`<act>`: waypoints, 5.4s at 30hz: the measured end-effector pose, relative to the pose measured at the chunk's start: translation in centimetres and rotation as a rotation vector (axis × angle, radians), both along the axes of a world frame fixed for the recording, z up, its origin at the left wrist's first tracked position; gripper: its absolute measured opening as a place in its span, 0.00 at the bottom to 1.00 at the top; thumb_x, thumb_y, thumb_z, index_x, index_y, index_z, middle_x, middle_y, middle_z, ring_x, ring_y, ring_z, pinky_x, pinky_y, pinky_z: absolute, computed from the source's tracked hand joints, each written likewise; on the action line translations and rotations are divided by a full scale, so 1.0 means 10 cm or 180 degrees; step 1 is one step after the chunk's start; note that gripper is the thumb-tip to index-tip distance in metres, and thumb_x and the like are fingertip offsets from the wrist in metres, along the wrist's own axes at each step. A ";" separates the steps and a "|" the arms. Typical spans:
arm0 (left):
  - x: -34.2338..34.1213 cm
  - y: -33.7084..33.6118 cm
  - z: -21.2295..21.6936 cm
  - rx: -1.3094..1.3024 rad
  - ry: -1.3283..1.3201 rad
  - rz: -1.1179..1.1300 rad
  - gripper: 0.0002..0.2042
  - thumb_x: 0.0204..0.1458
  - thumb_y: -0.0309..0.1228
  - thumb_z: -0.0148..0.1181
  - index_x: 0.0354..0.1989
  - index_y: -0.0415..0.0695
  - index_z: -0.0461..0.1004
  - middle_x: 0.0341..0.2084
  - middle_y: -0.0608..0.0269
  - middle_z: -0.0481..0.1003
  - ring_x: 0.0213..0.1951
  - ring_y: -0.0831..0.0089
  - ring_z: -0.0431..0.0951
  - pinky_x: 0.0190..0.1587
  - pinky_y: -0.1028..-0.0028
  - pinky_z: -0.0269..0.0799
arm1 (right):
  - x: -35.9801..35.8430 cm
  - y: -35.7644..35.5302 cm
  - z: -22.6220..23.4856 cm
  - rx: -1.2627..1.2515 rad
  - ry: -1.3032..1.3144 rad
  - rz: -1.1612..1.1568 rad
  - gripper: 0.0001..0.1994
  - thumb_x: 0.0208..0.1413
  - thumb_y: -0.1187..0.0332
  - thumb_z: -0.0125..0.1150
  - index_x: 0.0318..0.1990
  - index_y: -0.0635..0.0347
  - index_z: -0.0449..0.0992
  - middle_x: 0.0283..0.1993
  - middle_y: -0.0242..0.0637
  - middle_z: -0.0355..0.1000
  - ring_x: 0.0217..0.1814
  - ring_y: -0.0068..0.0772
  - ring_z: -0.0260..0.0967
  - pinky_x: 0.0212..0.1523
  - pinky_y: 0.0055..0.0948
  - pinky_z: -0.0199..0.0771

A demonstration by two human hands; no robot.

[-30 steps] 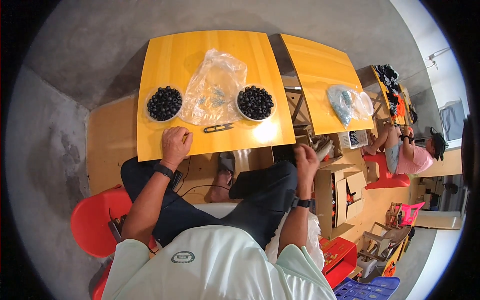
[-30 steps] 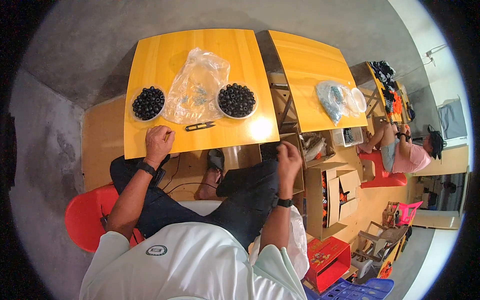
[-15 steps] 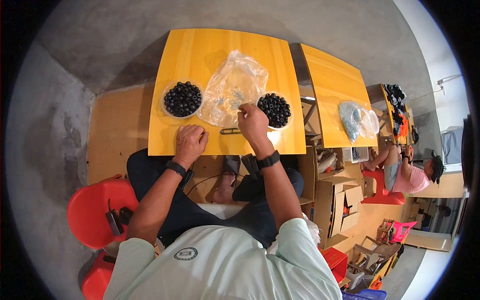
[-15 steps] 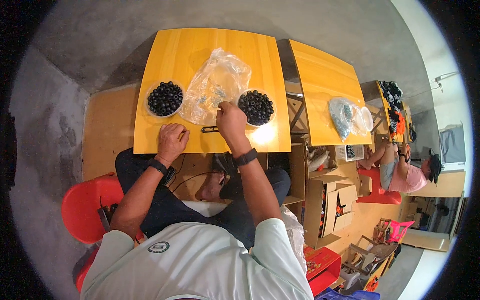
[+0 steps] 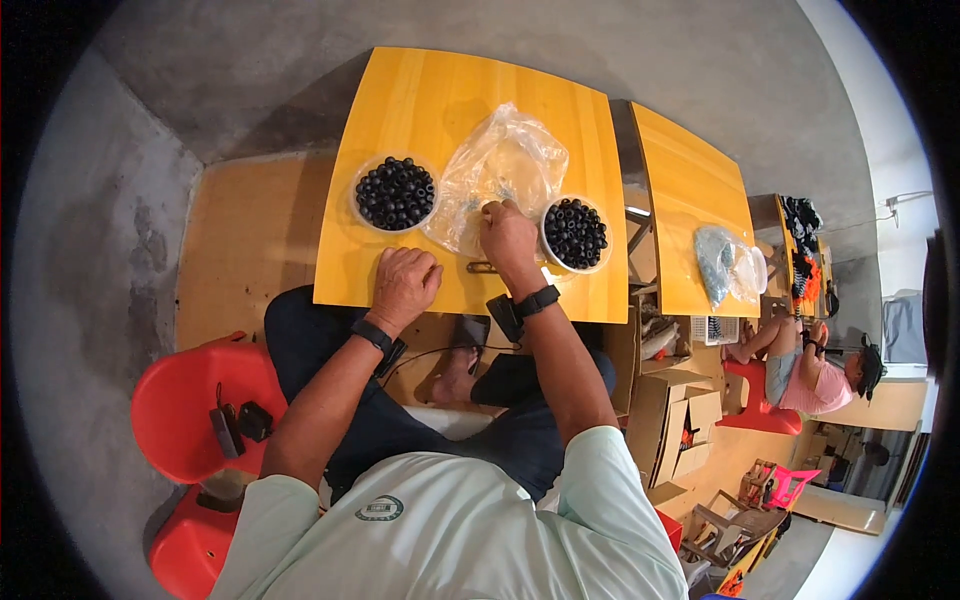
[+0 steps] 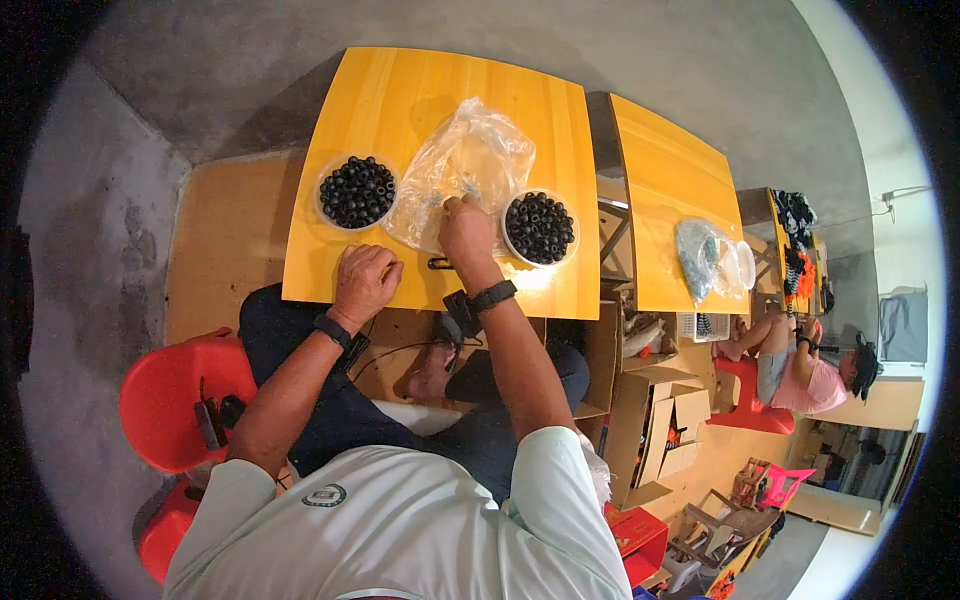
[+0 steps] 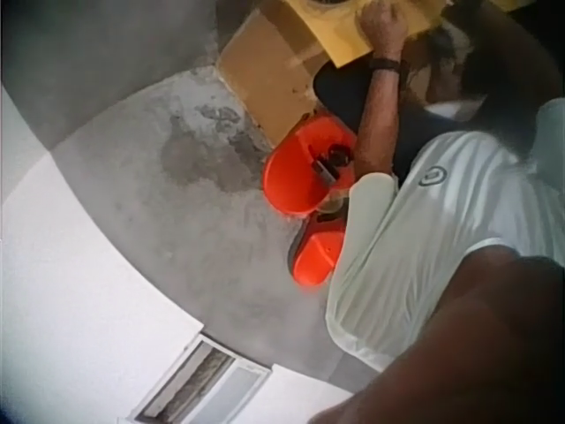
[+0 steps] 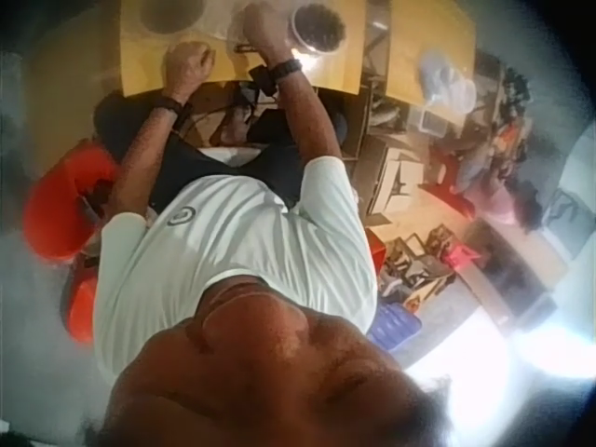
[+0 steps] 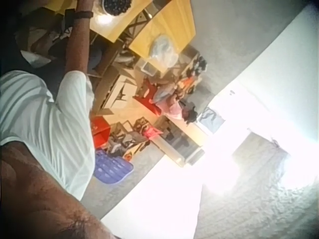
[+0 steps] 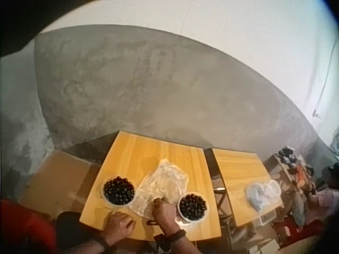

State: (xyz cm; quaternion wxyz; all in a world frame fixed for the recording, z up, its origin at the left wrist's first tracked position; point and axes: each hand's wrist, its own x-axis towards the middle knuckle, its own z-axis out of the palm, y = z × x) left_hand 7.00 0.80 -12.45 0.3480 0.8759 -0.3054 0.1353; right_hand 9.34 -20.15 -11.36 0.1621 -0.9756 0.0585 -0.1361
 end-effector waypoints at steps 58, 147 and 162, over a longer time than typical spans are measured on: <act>-0.02 0.02 0.00 -0.0299 0.0029 0.0154 0.04 0.46 0.27 0.63 0.28 0.43 0.75 0.25 0.58 0.74 0.33 0.57 0.75 0.41 0.60 0.65 | -0.51 0.69 0.03 0.1403 0.0033 0.0137 0.09 0.54 0.66 0.63 0.37 0.60 0.84 0.35 0.48 0.78 0.36 0.51 0.77 0.37 0.40 0.76; 0.01 0.03 -0.11 0.0019 0.0052 0.0099 0.09 0.37 0.27 0.66 0.30 0.45 0.77 0.28 0.56 0.78 0.37 0.55 0.77 0.44 0.58 0.66 | 0.74 1.22 0.39 -0.0772 0.0390 0.1837 0.05 0.45 0.71 0.61 0.27 0.57 0.83 0.29 0.44 0.78 0.35 0.48 0.78 0.36 0.42 0.77; 0.02 0.05 -0.13 -0.0273 -0.0127 0.0009 0.07 0.38 0.25 0.64 0.27 0.43 0.74 0.24 0.58 0.74 0.34 0.56 0.76 0.41 0.59 0.65 | 0.57 0.95 0.49 0.1814 0.0385 0.1380 0.09 0.54 0.65 0.63 0.37 0.61 0.80 0.30 0.40 0.77 0.30 0.40 0.75 0.36 0.34 0.74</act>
